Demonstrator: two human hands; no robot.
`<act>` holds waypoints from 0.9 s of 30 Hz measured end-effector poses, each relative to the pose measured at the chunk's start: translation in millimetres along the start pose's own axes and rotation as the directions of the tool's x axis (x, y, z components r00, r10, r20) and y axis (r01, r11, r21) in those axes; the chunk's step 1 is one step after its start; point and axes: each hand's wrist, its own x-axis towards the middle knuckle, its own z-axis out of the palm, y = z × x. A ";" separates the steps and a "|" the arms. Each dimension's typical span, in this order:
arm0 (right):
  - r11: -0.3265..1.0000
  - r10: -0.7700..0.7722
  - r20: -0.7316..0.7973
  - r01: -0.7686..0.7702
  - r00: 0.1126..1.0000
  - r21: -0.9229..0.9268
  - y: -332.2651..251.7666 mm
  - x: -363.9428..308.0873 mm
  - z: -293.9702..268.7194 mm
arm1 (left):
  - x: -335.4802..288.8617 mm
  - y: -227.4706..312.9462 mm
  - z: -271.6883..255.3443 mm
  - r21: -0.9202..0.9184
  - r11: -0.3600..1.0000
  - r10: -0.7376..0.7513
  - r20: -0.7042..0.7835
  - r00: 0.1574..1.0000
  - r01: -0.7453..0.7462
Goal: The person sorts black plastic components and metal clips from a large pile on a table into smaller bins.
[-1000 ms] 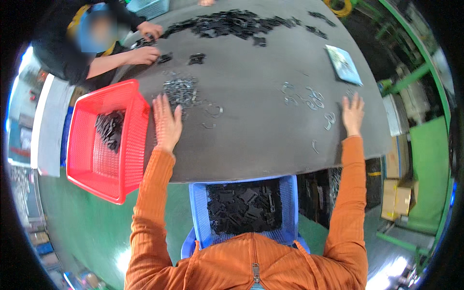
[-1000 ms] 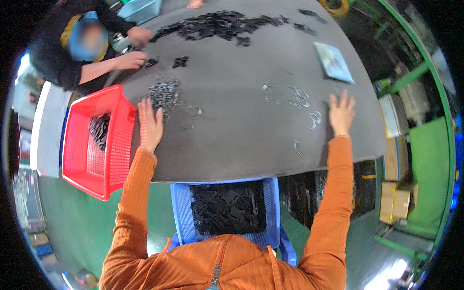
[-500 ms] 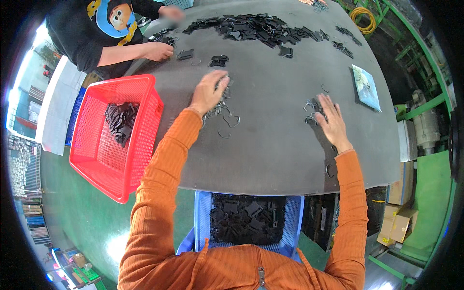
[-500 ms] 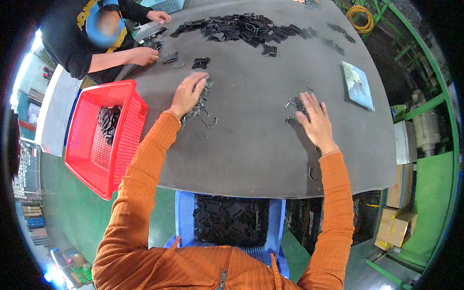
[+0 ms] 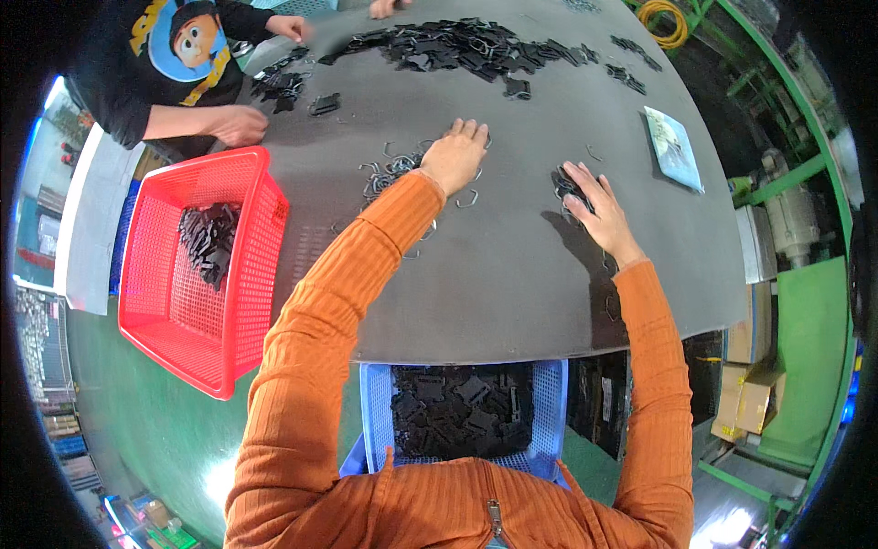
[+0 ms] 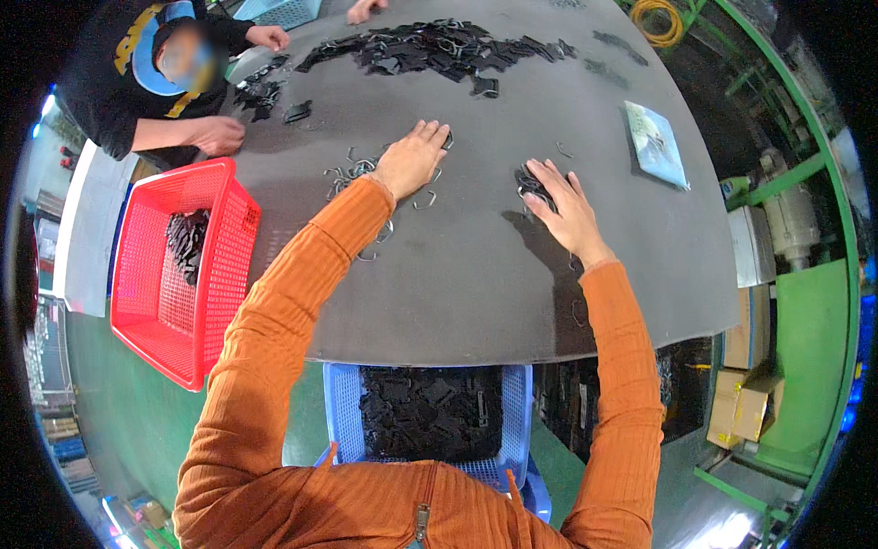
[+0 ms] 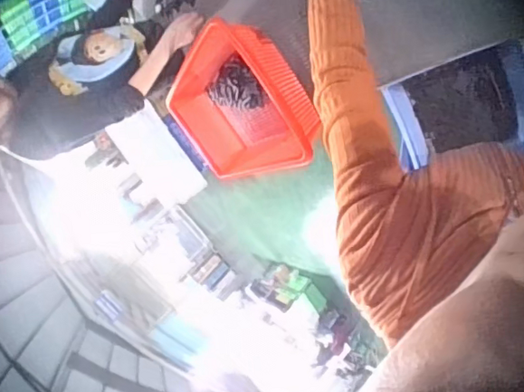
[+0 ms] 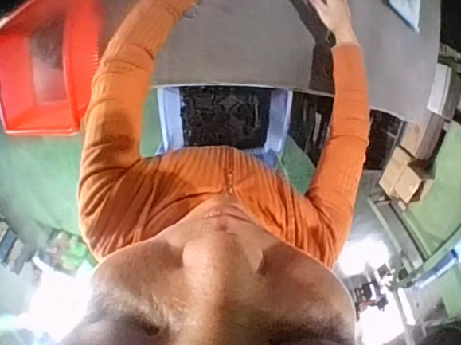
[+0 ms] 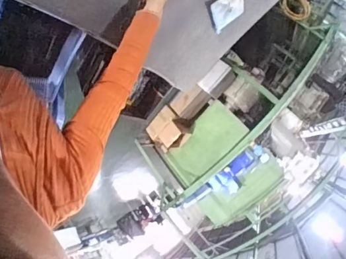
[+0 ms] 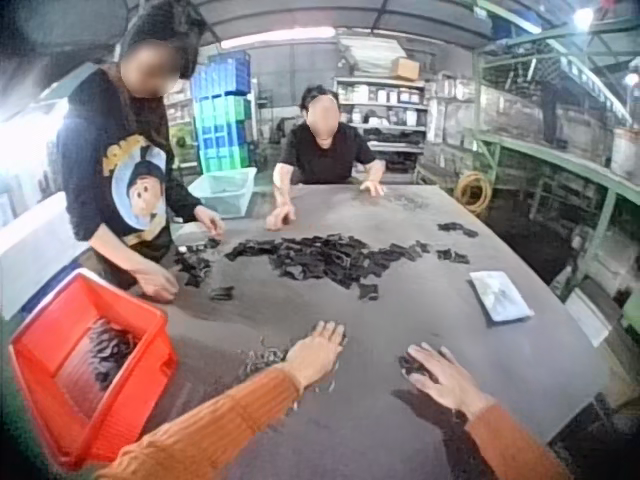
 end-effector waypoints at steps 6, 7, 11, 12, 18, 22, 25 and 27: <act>0.980 -0.117 -0.127 0.135 0.985 0.143 -44.5 23.7 -5.0 | 2.5 -11.4 -60.2 -0.298 0.941 -0.205 -0.124 0.971 0.161; 0.976 -0.152 -0.140 0.170 0.978 0.132 -52.4 25.4 -8.2 | -0.4 -14.1 -66.5 -0.441 0.895 -0.198 -0.254 0.947 0.069; 0.995 -0.067 -0.226 0.082 0.972 0.056 -29.4 46.5 -9.6 | -14.6 -23.1 -78.6 -0.565 0.805 -0.356 -0.218 0.909 0.180; 0.999 0.002 -0.245 0.006 0.970 0.033 -11.8 49.3 -9.4 | -16.8 -23.5 -80.0 -0.597 0.782 -0.371 -0.218 0.903 0.178; 0.932 0.266 -0.344 -0.331 0.900 -0.145 69.3 52.7 9.4 | -51.7 7.7 -123.9 -0.596 0.800 -0.238 -0.201 0.950 0.075; 0.913 0.272 -0.213 -0.322 0.938 -0.250 59.5 64.6 8.9 | -131.3 90.9 -160.9 -0.692 0.721 0.383 0.365 0.849 -0.028; 0.958 0.139 -0.104 -0.161 0.985 -0.239 30.2 86.2 32.5 | -200.8 128.0 -139.1 -0.842 0.529 0.576 0.449 0.683 0.107; 0.953 0.073 -0.066 -0.089 0.995 -0.290 19.2 93.9 39.9 | -189.4 118.1 -136.8 -0.819 0.567 0.377 0.161 0.912 -0.090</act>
